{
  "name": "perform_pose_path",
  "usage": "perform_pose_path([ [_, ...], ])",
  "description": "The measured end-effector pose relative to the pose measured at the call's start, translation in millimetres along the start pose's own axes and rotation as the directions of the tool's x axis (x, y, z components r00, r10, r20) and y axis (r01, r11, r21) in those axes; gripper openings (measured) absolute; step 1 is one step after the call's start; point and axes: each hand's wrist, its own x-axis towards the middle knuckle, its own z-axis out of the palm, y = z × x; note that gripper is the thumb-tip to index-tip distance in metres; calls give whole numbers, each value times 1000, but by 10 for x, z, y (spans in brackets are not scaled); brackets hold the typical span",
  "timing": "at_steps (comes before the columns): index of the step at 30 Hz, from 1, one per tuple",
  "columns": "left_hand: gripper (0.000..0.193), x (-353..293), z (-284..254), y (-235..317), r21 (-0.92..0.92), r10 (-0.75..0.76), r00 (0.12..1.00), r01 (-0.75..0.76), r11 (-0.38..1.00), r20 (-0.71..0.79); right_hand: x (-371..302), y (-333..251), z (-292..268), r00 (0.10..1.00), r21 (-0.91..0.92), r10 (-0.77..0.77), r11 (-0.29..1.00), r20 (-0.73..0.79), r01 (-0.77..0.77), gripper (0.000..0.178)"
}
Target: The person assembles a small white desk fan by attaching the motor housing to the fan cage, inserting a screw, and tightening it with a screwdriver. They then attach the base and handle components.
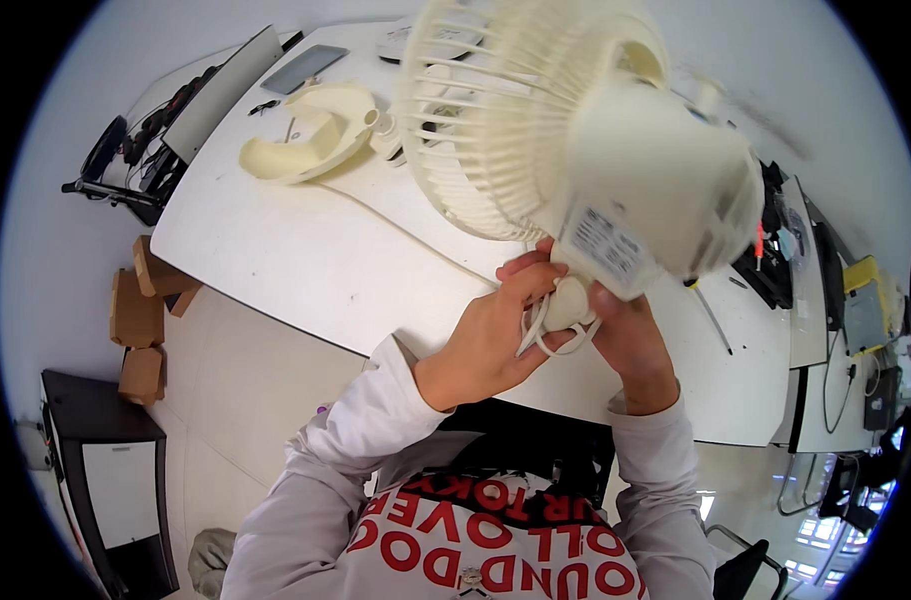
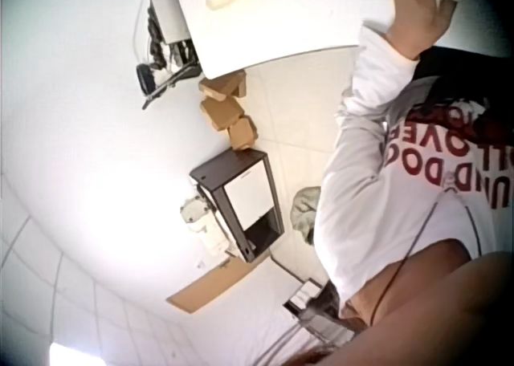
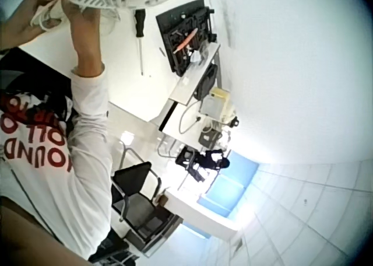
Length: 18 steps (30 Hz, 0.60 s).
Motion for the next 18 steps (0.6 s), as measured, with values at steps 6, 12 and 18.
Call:
perform_pose_path([
  [6,76,35,47,129,106,-104,994,99,989,38,-77,-82,-29,995,-43,-38,999,-91,34,33],
  [12,88,135,149,78,219,149,989,-143,965,-12,-93,-184,8,987,-212,-16,977,-160,-19,36],
  [18,92,143,59,82,180,116,993,-112,977,-15,-18,-254,226,979,-314,-88,949,-183,27,31],
])
